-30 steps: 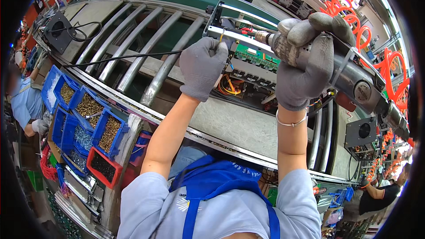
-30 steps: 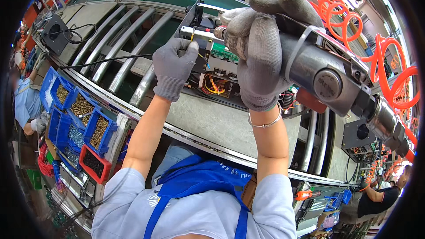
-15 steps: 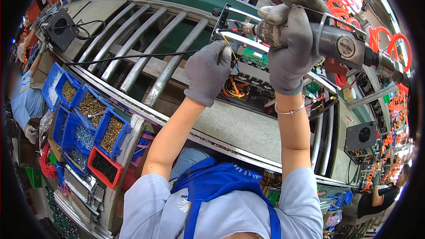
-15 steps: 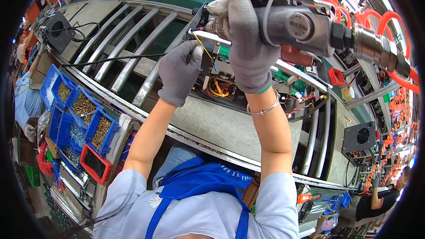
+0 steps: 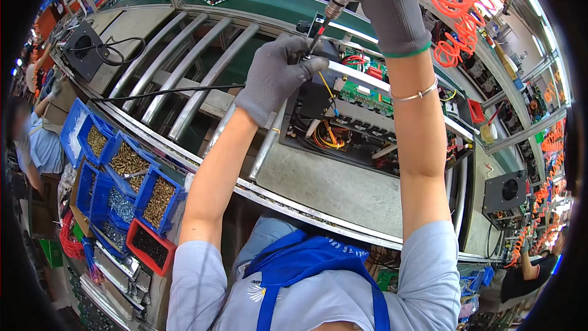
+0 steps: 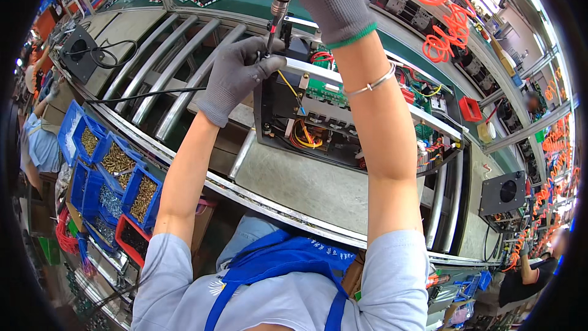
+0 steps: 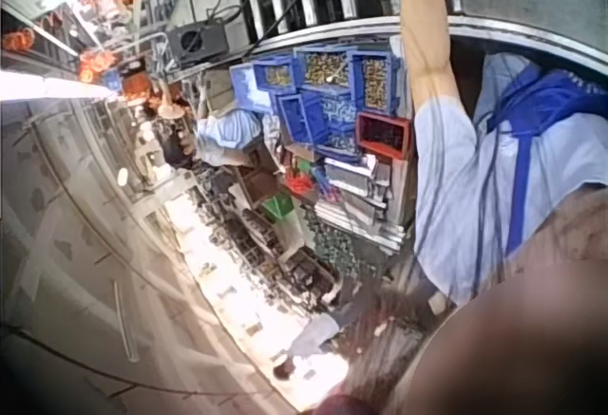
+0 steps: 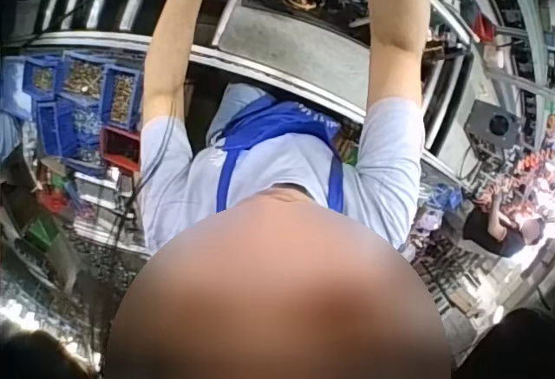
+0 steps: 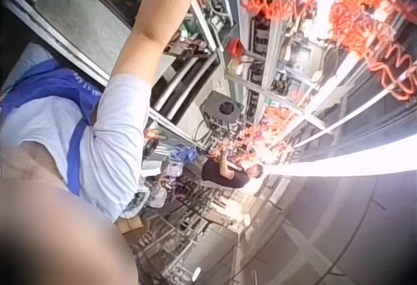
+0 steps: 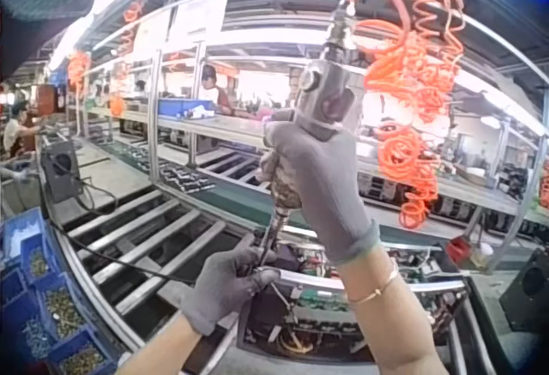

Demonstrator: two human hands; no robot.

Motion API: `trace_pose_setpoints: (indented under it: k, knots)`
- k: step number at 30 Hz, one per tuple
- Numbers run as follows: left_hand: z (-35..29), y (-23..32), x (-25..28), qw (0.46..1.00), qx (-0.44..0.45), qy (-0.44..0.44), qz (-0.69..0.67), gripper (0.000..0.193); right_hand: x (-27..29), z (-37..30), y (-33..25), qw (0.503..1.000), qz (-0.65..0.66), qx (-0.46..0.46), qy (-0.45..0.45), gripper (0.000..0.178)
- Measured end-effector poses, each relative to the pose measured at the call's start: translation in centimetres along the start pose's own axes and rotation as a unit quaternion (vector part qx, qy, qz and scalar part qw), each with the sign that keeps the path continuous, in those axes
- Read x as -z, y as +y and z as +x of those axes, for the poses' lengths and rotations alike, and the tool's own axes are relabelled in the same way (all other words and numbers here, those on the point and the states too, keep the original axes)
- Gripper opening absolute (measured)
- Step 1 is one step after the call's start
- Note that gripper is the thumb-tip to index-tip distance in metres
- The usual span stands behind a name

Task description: Assemble internal components and wiring of an electronic device on a production line.

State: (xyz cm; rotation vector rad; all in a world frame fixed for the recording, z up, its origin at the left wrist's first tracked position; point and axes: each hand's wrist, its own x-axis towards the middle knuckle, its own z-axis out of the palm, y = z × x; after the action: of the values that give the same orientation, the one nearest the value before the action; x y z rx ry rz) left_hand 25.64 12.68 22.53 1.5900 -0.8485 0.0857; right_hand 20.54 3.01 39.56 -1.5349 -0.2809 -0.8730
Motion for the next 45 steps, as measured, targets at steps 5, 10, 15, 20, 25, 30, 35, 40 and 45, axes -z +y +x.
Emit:
trace_pose_setpoints:
  k: [5,10,15,20,25,30,35,40,45]
  knots:
    - [0.5,0.0,0.6,0.998,0.04,-0.046,0.024,0.026,0.3,1.3,1.3,0.999,-0.015,-0.025,-0.026,0.015]
    - [0.7,0.3,0.8,0.996,0.057,-0.056,0.028,0.026,0.0,1.4,1.5,0.998,0.002,-0.03,-0.053,0.013]
    - [0.7,0.8,1.4,0.995,0.057,-0.082,0.011,0.027,-0.7,0.7,0.6,0.996,0.047,-0.008,-0.069,0.016]
    - [0.8,1.2,1.3,0.99,0.079,-0.11,-0.047,0.028,-1.5,0.6,0.3,0.998,0.05,-0.025,0.004,0.019]
    - [1.3,1.8,1.3,0.986,0.109,-0.105,-0.075,0.027,0.1,2.8,2.6,0.991,0.049,-0.049,-0.116,0.019]
    - [1.1,2.5,1.4,0.97,0.151,-0.109,-0.155,0.028,1.3,3.6,5.2,0.991,-0.046,-0.005,-0.122,0.031]
    - [0.6,2.5,0.7,0.994,0.043,-0.066,-0.072,0.017,1.2,2.7,3.2,0.992,0.04,-0.067,-0.1,0.034]
    - [-0.1,1.4,1.4,0.995,0.04,-0.064,-0.064,0.031,0.4,3.0,4.0,0.986,0.053,-0.107,-0.114,0.034]
    - [-2.0,0.4,-0.7,0.969,0.001,0.141,-0.202,0.033,0.7,3.7,3.4,0.985,0.019,-0.076,-0.151,0.037]
